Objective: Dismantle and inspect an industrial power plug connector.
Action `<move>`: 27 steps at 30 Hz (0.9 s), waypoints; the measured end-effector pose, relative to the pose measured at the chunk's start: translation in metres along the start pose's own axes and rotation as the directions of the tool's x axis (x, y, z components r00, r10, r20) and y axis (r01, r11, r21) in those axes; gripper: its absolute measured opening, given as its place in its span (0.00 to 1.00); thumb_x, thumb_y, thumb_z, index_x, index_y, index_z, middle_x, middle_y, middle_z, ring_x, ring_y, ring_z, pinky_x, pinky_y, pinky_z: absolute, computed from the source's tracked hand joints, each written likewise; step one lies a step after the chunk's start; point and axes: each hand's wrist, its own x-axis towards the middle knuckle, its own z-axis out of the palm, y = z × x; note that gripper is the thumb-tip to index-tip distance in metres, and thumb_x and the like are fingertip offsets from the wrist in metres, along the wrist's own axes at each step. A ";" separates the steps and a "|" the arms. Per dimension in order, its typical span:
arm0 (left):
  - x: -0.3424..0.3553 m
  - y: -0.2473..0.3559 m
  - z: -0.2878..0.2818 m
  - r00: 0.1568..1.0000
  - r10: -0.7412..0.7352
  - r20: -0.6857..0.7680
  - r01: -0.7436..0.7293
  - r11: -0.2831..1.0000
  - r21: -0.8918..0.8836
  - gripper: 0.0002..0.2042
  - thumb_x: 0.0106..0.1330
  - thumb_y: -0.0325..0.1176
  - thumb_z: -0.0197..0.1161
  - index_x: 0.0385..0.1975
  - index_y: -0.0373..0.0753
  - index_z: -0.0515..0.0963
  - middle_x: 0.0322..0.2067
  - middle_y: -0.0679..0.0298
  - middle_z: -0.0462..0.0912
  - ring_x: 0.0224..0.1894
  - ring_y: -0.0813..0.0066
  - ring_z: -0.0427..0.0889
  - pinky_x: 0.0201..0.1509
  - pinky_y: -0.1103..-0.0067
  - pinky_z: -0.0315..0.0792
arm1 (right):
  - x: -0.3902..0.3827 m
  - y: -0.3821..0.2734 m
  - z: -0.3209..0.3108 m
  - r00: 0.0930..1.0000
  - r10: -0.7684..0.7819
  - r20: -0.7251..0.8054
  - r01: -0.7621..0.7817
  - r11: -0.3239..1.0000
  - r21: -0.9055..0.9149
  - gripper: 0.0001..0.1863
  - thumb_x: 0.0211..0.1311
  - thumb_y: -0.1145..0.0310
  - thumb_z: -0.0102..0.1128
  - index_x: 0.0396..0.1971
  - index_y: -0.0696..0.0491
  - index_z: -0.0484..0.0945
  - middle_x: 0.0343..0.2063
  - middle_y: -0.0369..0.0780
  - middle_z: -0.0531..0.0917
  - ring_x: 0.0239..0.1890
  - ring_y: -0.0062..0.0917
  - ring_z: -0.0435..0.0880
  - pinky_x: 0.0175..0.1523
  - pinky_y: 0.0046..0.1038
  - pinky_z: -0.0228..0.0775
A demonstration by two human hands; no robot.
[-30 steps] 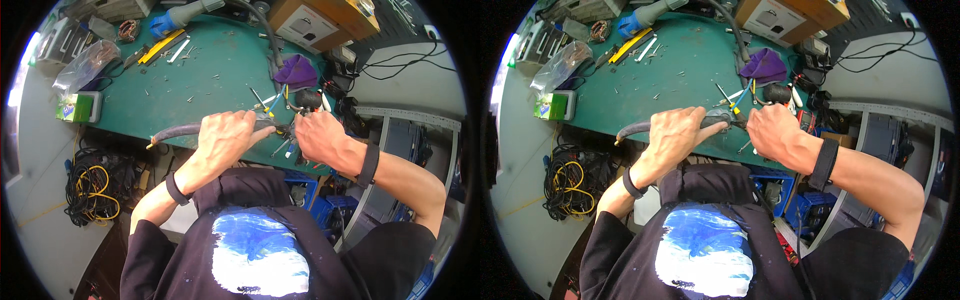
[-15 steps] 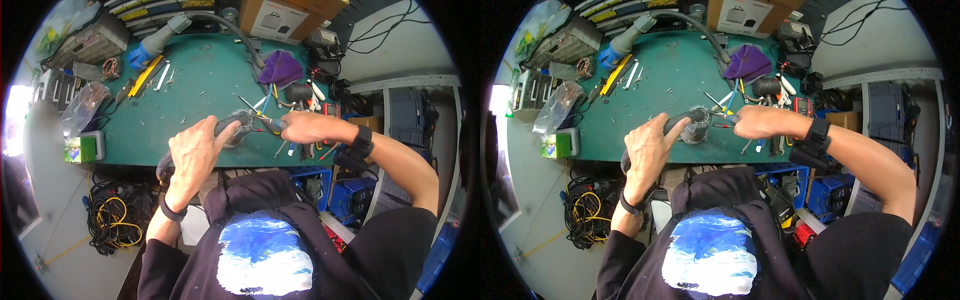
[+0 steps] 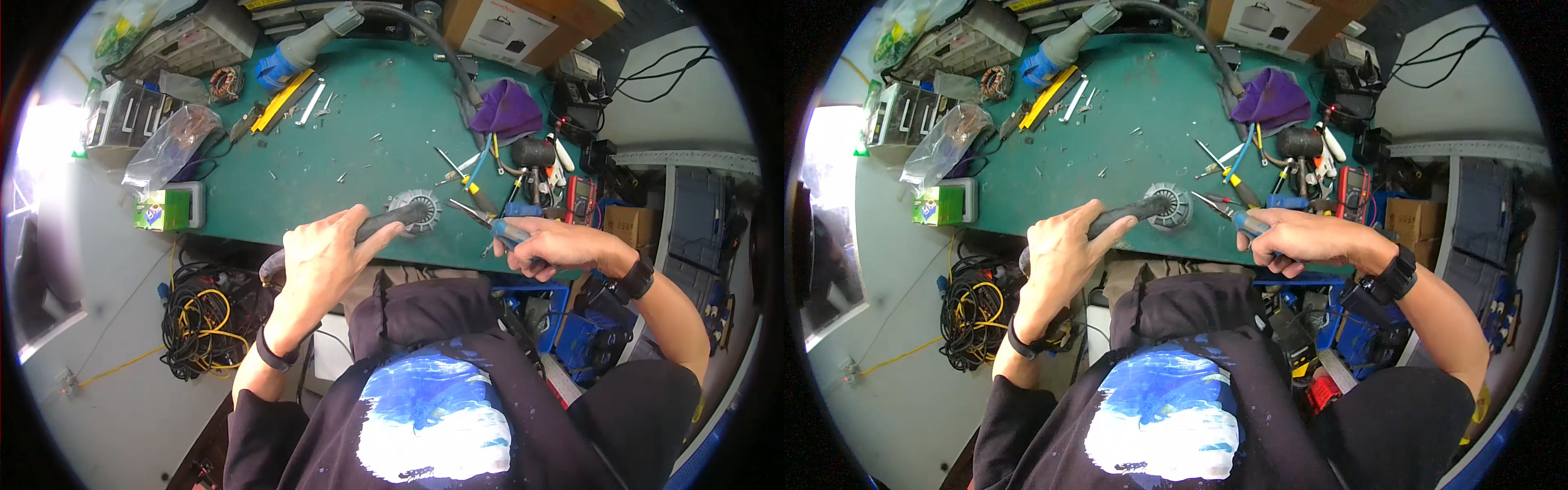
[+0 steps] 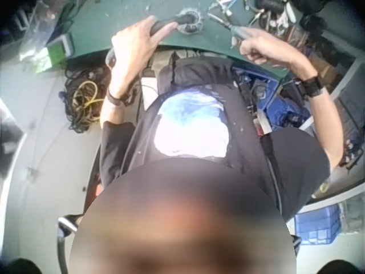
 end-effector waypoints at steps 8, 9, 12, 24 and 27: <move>-0.018 -0.009 -0.006 0.994 0.031 0.102 -0.035 0.999 0.038 0.21 0.67 0.53 0.69 0.28 0.38 0.79 0.22 0.56 0.81 0.25 0.52 0.82 0.31 0.65 0.72 | 0.071 0.040 0.009 0.966 -0.230 -0.122 0.249 0.953 0.174 0.18 0.74 0.56 0.60 0.45 0.56 0.71 0.35 0.42 0.82 0.29 0.20 0.81 0.29 0.20 0.70; -0.019 -0.011 -0.007 0.996 0.058 0.070 -0.062 0.996 0.064 0.21 0.66 0.53 0.70 0.27 0.38 0.79 0.22 0.56 0.82 0.25 0.53 0.82 0.31 0.66 0.72 | 0.086 0.041 0.013 0.961 -0.266 -0.075 0.276 0.932 0.235 0.25 0.75 0.48 0.60 0.50 0.56 0.72 0.44 0.48 0.86 0.37 0.28 0.89 0.35 0.22 0.79; -0.023 -0.013 -0.018 0.998 0.056 -0.037 -0.055 0.998 0.029 0.21 0.65 0.53 0.71 0.25 0.38 0.80 0.21 0.58 0.82 0.24 0.55 0.82 0.31 0.67 0.72 | 0.110 0.037 0.034 0.949 -0.316 -0.008 0.285 0.842 0.458 0.27 0.76 0.47 0.57 0.60 0.55 0.71 0.48 0.49 0.86 0.45 0.34 0.91 0.43 0.27 0.83; 0.004 0.008 -0.011 0.818 -0.500 -0.283 0.235 0.741 -0.629 0.21 0.73 0.50 0.67 0.35 0.33 0.84 0.21 0.72 0.71 0.25 0.84 0.67 0.28 0.78 0.64 | 0.087 -0.058 0.029 0.678 -0.686 -0.265 0.735 0.637 0.231 0.23 0.77 0.53 0.58 0.58 0.56 0.73 0.52 0.48 0.85 0.52 0.34 0.87 0.38 0.24 0.75; 0.025 0.023 0.003 0.788 -0.529 -0.315 0.182 0.689 -0.701 0.24 0.73 0.56 0.63 0.41 0.37 0.85 0.22 0.60 0.78 0.26 0.73 0.76 0.33 0.71 0.72 | 0.088 -0.071 0.028 0.624 -0.728 -0.285 0.780 0.602 0.170 0.19 0.76 0.55 0.59 0.51 0.56 0.73 0.53 0.51 0.84 0.52 0.34 0.88 0.37 0.24 0.74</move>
